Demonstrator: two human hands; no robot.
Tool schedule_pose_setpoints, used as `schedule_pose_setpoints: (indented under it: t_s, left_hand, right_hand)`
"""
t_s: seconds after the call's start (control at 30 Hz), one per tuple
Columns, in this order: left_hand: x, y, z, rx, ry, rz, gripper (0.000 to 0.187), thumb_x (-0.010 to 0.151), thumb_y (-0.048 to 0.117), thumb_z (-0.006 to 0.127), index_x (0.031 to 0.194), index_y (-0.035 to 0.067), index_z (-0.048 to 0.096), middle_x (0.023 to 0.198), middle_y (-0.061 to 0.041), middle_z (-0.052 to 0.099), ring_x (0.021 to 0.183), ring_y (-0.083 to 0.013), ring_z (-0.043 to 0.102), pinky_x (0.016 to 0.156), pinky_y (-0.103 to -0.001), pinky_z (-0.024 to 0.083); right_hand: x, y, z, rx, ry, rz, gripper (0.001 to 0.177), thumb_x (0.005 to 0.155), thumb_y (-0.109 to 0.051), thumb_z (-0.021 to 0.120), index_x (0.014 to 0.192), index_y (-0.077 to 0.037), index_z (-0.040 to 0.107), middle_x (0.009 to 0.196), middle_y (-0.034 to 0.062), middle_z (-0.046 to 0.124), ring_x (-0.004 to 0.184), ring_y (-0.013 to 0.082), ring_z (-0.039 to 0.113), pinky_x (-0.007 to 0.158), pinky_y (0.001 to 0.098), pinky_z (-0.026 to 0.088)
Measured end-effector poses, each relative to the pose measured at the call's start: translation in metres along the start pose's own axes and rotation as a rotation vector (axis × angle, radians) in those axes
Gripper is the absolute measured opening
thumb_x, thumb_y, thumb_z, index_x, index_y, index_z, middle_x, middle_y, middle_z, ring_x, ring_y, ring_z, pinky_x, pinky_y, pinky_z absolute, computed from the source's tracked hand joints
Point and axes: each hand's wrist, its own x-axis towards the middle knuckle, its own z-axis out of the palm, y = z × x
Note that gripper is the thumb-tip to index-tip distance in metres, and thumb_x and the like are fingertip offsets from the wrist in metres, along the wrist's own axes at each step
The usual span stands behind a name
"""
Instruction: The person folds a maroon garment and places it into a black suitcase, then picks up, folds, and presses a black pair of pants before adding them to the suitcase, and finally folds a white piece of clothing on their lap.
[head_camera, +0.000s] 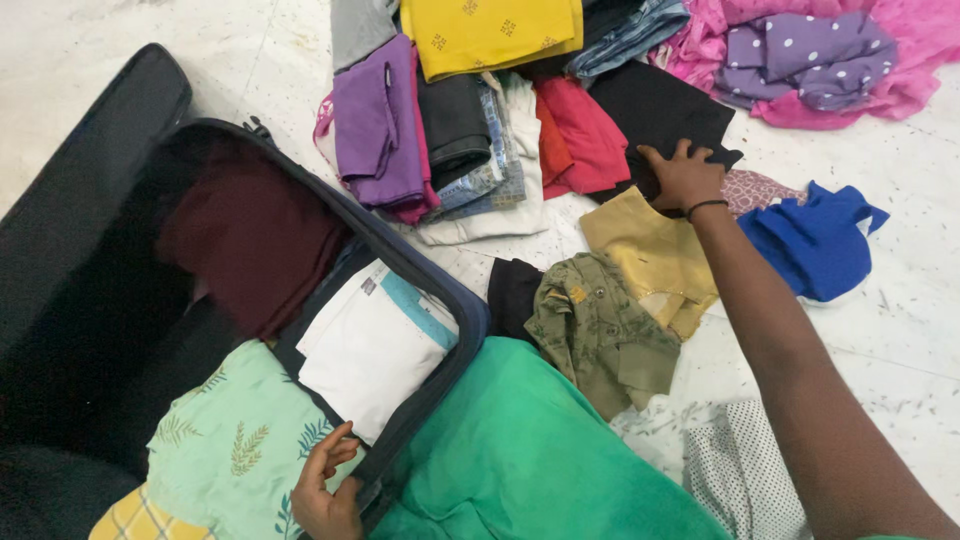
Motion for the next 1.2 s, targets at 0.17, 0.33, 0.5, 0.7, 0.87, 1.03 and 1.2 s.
schedule_pose_setpoints:
  t_s: [0.17, 0.33, 0.5, 0.7, 0.87, 1.03, 1.2]
  left_hand:
    - [-0.011, 0.017, 0.003, -0.040, 0.051, 0.065, 0.070, 0.054, -0.001, 0.053, 0.119, 0.014, 0.075, 0.094, -0.005, 0.079, 0.090, -0.0182, 0.074, 0.084, -0.033, 0.048]
    - [-0.023, 0.035, 0.005, -0.113, 0.106, 0.055, 0.066, 0.055, -0.003, 0.050, 0.114, 0.011, 0.077, 0.089, -0.007, 0.078, 0.082, -0.0177, 0.073, 0.083, -0.031, 0.050]
    - [-0.023, 0.040, 0.005, -0.135, 0.117, 0.092, 0.064, 0.054, 0.000, 0.052, 0.112, 0.010, 0.078, 0.088, -0.007, 0.076, 0.083, -0.0174, 0.073, 0.083, -0.030, 0.055]
    - [-0.019, 0.042, 0.003, -0.176, 0.104, 0.082, 0.064, 0.054, 0.000, 0.052, 0.112, 0.010, 0.077, 0.089, -0.007, 0.076, 0.083, -0.0181, 0.072, 0.083, -0.030, 0.056]
    - [-0.019, 0.044, 0.002, -0.126, 0.101, 0.051, 0.062, 0.054, 0.000, 0.054, 0.109, 0.012, 0.079, 0.088, -0.005, 0.078, 0.082, -0.0167, 0.074, 0.080, -0.029, 0.057]
    - [-0.019, 0.047, 0.000, -0.090, 0.067, 0.067, 0.059, 0.055, 0.000, 0.055, 0.107, 0.013, 0.079, 0.085, -0.003, 0.078, 0.079, -0.0168, 0.074, 0.076, -0.031, 0.056]
    - [-0.034, 0.032, -0.001, -0.296, 0.066, 0.148, 0.053, 0.058, 0.001, 0.055, 0.106, 0.007, 0.078, 0.090, -0.007, 0.075, 0.088, -0.0185, 0.072, 0.084, -0.031, 0.054]
  right_hand:
    - [0.012, 0.008, -0.014, 0.074, -0.015, -0.024, 0.105, 0.059, -0.036, 0.089, 0.152, -0.050, 0.043, 0.143, 0.0233, 0.045, 0.124, 0.0551, 0.053, 0.090, 0.0649, 0.054]
    - [0.019, 0.016, 0.005, 0.052, 0.061, -0.030, 0.101, 0.064, -0.031, 0.085, 0.155, -0.051, 0.044, 0.148, 0.0243, 0.043, 0.124, 0.0553, 0.055, 0.091, 0.0633, 0.056]
    - [0.014, -0.019, 0.005, 0.104, -0.135, 0.138, 0.106, 0.067, -0.049, 0.086, 0.154, -0.050, 0.024, 0.158, 0.0258, 0.017, 0.137, 0.0649, 0.020, 0.091, 0.0833, 0.034]
    - [0.006, -0.045, 0.041, -0.026, 0.131, 0.168, 0.110, 0.067, -0.052, 0.082, 0.162, -0.040, 0.029, 0.162, 0.0350, 0.018, 0.139, 0.0717, 0.014, 0.080, 0.0901, 0.031]
    - [0.011, -0.036, 0.029, -0.038, 0.173, 0.065, 0.088, 0.073, -0.055, 0.078, 0.154, -0.034, 0.047, 0.152, 0.0296, 0.044, 0.131, 0.0636, 0.044, 0.082, 0.0805, 0.042]
    - [0.042, -0.001, -0.045, -0.072, -0.027, -0.063, 0.064, 0.070, -0.049, 0.081, 0.127, -0.022, 0.072, 0.128, 0.0199, 0.072, 0.115, 0.0445, 0.070, 0.090, 0.0679, 0.053]
    - [0.043, 0.021, -0.144, -0.024, -0.057, -0.321, 0.050, 0.070, -0.039, 0.079, 0.114, -0.015, 0.081, 0.106, 0.0209, 0.078, 0.098, 0.0395, 0.075, 0.090, 0.0493, 0.058]
